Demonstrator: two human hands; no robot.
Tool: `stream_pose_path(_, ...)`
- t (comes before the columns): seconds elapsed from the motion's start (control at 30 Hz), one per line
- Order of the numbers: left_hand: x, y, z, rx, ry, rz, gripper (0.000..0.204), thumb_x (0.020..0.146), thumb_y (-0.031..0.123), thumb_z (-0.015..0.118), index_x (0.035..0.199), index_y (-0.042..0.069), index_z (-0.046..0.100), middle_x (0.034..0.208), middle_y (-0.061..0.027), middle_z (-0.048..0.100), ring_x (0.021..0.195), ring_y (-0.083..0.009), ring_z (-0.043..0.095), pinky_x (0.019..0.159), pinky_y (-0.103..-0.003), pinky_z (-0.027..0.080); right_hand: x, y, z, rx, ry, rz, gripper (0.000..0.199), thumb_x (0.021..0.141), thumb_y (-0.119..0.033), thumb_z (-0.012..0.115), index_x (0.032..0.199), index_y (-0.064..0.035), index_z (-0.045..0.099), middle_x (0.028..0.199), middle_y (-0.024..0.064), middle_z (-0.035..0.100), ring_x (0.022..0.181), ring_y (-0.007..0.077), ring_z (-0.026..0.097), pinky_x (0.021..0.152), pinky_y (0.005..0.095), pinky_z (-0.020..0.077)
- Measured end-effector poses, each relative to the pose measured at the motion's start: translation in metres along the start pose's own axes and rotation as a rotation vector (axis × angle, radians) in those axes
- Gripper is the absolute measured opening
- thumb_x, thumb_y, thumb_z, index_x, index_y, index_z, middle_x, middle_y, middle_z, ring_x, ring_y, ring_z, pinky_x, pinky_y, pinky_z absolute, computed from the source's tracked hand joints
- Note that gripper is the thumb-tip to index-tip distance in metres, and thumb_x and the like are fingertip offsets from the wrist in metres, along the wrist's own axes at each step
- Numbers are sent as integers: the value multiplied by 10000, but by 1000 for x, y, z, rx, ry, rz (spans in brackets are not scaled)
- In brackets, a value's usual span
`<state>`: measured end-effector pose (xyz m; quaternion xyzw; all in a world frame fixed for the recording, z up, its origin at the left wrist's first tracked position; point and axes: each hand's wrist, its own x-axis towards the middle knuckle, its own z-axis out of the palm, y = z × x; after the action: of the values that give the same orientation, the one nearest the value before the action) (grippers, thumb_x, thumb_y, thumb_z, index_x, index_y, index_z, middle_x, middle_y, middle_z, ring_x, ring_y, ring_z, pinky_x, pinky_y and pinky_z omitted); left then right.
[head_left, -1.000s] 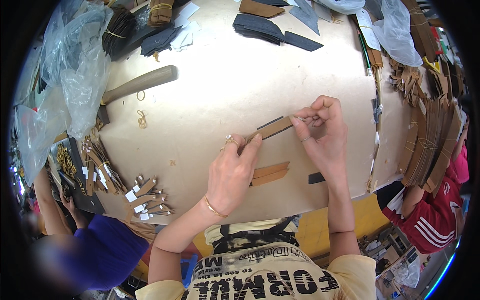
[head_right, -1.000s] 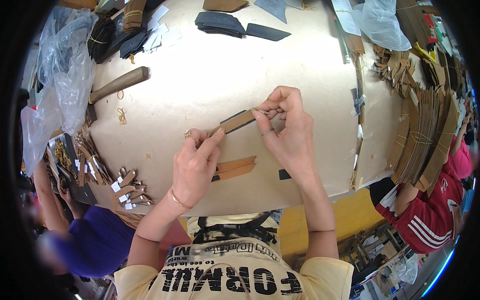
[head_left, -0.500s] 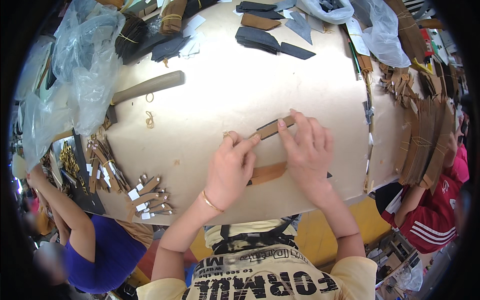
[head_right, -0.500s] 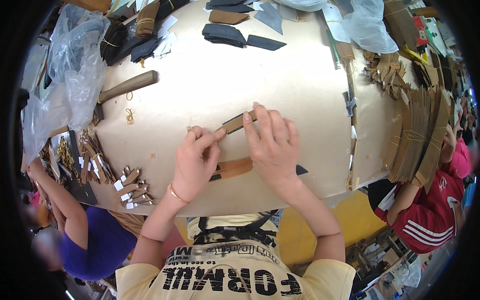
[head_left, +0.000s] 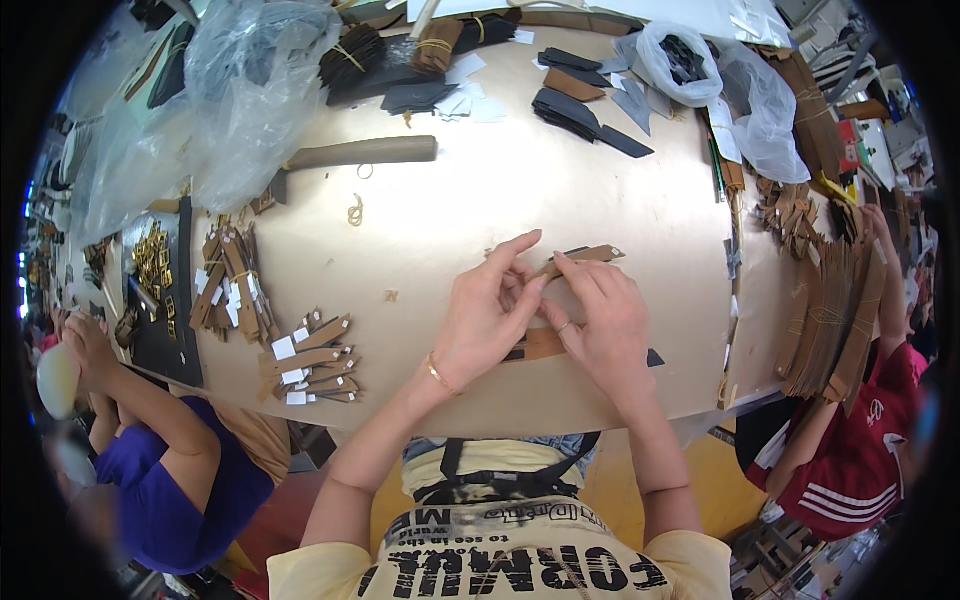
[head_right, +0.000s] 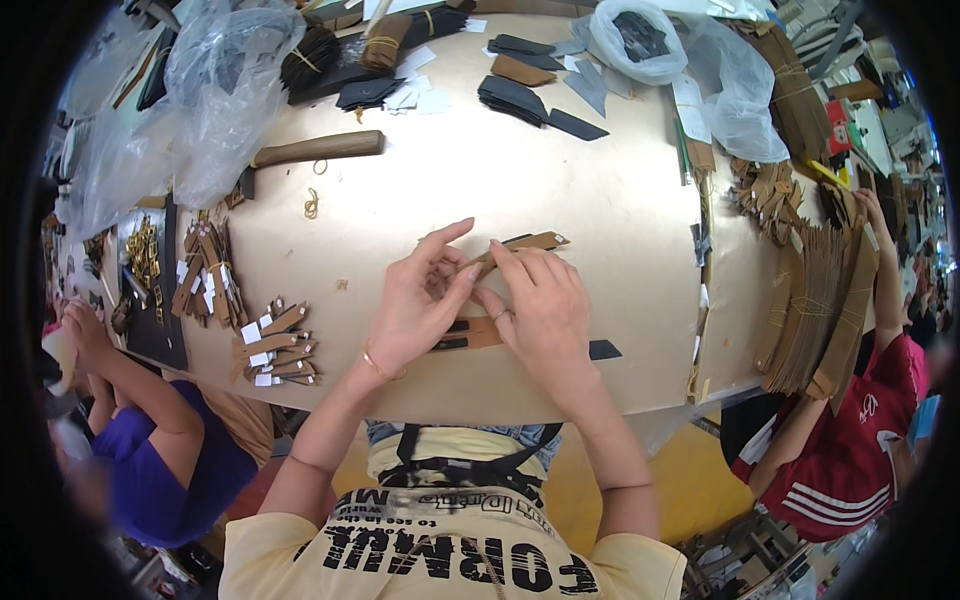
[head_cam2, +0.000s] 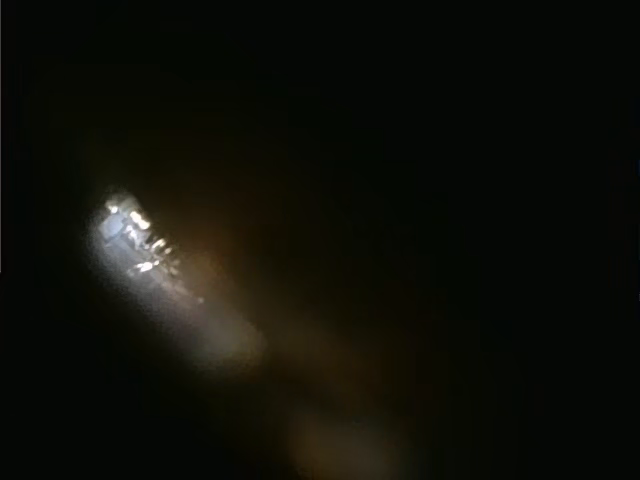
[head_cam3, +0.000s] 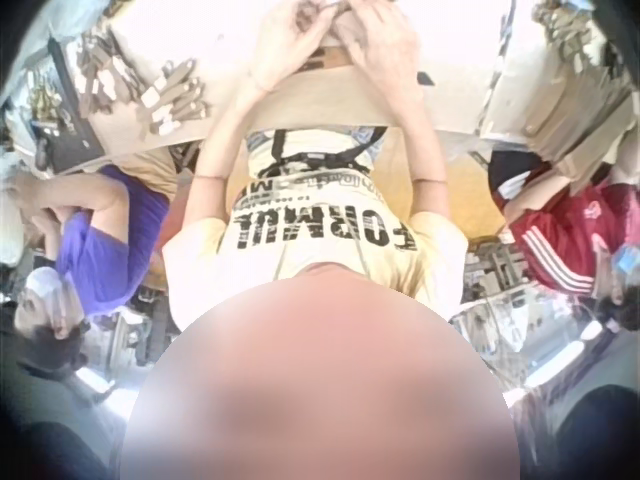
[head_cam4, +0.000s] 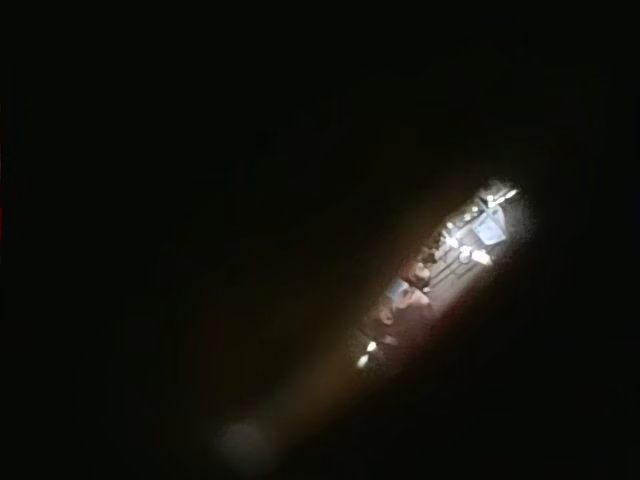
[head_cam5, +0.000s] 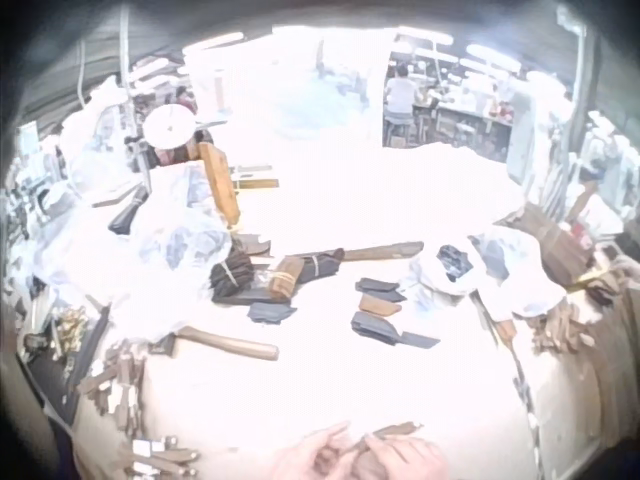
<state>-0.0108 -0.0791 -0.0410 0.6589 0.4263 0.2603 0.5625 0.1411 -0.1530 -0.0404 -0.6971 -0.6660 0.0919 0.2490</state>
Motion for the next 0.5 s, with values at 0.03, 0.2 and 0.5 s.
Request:
stream_pose_path(0.03,0,1,2,-23,-10,5,431,910,52,641,1334,30,567,843,-90,661,678,-171,633,621,-304,511,0,-1,0,24,5,13,395,756,-73,725,1148,-50,683,1013,109,674,975,253,637,879,378,484)
stream_pose_path(0.2,3,-1,15,55,128,307,326,885,87,684,1206,44,648,974,-108,666,870,-225,643,755,-359,515,14,6,5,217,114,188,234,829,-80,718,1059,-38,710,893,104,718,866,251,685,831,359,503)
stream_pose_path(0.5,8,-29,23,697,211,612,140,850,116,710,987,83,709,1059,-88,621,972,-273,597,907,-425,455,18,19,-2,531,34,402,192,888,-50,672,1063,21,706,885,113,738,842,172,722,720,281,536)
